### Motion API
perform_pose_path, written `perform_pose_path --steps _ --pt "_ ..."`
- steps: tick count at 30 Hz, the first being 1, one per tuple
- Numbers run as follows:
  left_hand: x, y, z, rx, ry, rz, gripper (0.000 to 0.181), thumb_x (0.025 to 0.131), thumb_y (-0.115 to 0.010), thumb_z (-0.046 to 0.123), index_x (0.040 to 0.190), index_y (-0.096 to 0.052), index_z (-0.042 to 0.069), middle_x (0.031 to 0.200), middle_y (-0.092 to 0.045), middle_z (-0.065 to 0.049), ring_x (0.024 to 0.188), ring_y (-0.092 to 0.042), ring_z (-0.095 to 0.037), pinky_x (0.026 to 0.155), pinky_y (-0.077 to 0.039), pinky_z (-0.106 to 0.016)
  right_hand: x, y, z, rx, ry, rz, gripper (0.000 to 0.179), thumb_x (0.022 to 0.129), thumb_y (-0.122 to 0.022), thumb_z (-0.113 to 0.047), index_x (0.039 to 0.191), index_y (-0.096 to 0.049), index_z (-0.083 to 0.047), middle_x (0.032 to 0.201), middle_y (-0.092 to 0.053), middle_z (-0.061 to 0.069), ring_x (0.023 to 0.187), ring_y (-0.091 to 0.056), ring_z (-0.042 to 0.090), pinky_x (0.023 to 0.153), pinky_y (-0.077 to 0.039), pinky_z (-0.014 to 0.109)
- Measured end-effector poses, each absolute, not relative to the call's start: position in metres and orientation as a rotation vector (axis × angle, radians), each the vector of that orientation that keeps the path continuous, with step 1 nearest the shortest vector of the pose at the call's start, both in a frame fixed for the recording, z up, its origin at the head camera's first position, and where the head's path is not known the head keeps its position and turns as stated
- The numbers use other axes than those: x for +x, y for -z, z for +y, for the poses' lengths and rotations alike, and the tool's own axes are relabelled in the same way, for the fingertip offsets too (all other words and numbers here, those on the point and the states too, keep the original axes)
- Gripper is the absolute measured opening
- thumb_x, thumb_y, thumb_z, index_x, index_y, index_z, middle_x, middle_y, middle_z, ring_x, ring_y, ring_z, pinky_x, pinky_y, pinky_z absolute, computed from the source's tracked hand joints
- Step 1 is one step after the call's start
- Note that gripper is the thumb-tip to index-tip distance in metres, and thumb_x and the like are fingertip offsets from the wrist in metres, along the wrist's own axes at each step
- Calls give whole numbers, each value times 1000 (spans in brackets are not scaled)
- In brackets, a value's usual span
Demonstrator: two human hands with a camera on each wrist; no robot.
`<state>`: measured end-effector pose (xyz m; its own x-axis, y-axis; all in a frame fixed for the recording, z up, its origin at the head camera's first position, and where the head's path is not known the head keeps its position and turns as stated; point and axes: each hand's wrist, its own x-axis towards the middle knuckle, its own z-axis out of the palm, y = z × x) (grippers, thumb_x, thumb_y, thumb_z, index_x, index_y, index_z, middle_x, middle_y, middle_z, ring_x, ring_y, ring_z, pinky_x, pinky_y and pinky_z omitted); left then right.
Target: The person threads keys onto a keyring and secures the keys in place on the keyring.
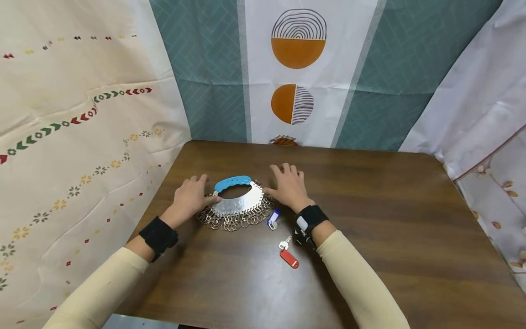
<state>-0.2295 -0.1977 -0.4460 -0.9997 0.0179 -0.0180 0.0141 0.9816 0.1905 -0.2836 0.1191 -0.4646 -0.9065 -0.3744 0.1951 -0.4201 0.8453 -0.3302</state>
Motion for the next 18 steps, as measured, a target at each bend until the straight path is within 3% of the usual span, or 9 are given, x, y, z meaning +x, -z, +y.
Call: perform_pose_path --steps 5,10,14,18 --pt "-240 440 -195 142 -428 3261 101 87 -64 82 158 -45 12 144 -51 -25 126 -50 -43 92 -53 -57 -278 454 153 507 -629 -2718 84 94 -72 -62 158 -48 -12 152 -47 24 144 -37 46 116 -21 72" --pt "-249 430 -178 322 -745 3375 99 90 -45 90 162 -43 22 151 -47 -17 139 -43 -39 107 -40 -62 -272 446 178 423 -578 -2601 87 93 -67 -68 157 -48 -12 157 -42 24 151 -28 45 119 -12 74" --pt "-253 423 -162 465 -846 3414 104 88 -30 96 166 -36 27 165 -38 -13 156 -25 -35 121 -23 -66 -264 442 187 404 -556 -2547 91 92 -64 -72 160 -46 -14 161 -38 24 155 -23 44 120 -8 75" --pt "-256 422 -146 495 -716 3431 110 85 -22 100 170 -25 31 174 -24 -10 163 -7 -34 125 -9 -66 -254 441 192 401 -546 -2543 97 90 -63 -75 164 -40 -18 167 -31 23 159 -15 43 120 -5 76"
